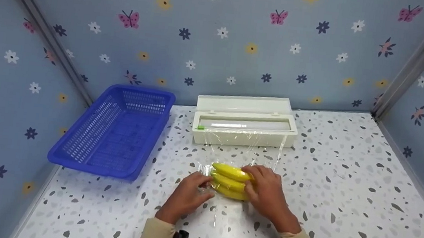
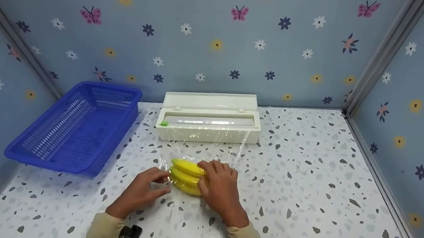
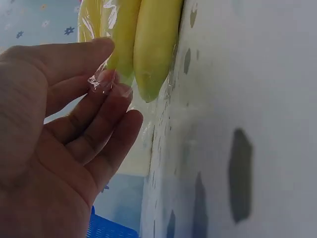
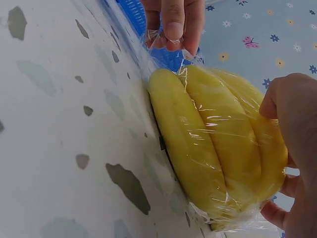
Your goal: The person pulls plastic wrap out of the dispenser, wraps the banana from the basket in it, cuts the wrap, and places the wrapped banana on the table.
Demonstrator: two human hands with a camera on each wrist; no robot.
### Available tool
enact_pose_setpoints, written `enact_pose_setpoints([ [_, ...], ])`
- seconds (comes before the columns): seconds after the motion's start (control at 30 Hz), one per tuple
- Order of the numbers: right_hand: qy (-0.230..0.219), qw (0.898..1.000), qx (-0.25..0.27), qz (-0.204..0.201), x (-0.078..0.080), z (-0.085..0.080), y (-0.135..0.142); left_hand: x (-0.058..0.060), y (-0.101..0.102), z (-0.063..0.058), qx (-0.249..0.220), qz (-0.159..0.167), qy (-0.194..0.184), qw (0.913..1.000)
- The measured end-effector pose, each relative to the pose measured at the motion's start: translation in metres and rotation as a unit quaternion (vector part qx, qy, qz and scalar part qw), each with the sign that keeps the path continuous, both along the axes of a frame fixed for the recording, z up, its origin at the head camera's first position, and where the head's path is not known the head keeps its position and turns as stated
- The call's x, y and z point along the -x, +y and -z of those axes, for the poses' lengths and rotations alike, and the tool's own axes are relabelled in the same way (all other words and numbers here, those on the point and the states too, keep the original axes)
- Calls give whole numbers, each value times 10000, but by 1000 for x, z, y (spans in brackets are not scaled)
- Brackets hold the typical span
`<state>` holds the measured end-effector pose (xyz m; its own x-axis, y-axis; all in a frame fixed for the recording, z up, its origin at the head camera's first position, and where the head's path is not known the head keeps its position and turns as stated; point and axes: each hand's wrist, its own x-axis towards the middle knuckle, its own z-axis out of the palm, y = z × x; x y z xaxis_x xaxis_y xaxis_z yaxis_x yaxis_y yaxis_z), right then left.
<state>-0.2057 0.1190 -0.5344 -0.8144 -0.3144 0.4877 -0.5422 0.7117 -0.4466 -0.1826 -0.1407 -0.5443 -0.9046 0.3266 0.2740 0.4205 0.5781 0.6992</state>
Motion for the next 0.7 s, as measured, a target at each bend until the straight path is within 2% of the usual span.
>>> enact_pose_setpoints([
  [0.13, -77, 9998, 173, -38, 0, 1, 0, -2, 5, -2, 847, -156, 535, 9948],
  [0.23, -189, 9994, 266, -70, 0, 2, 1, -1, 8, -1, 973, -387, 995, 9895],
  [0.3, -231, 9992, 314, -82, 0, 2, 1, 0, 8, 0, 835, -538, 1022, 9898],
  [0.37, -238, 9991, 329, -101, 1, 3, 1, 1, 7, 2, 567, -625, 752, 9936],
  [0.43, -222, 9991, 338, -131, 0, 3, 1, 2, 6, 3, 214, -667, 238, 9973],
  [0.5, -200, 9991, 338, -157, 0, 3, 2, 3, 4, 4, -186, -667, -417, 9967],
  [0.6, -189, 9990, 354, -193, 1, 3, 2, 4, 0, 3, -698, -635, -1287, 9872],
  [0.7, -200, 9989, 361, -204, 1, 3, 2, 4, -2, 1, -945, -628, -1779, 9775],
])
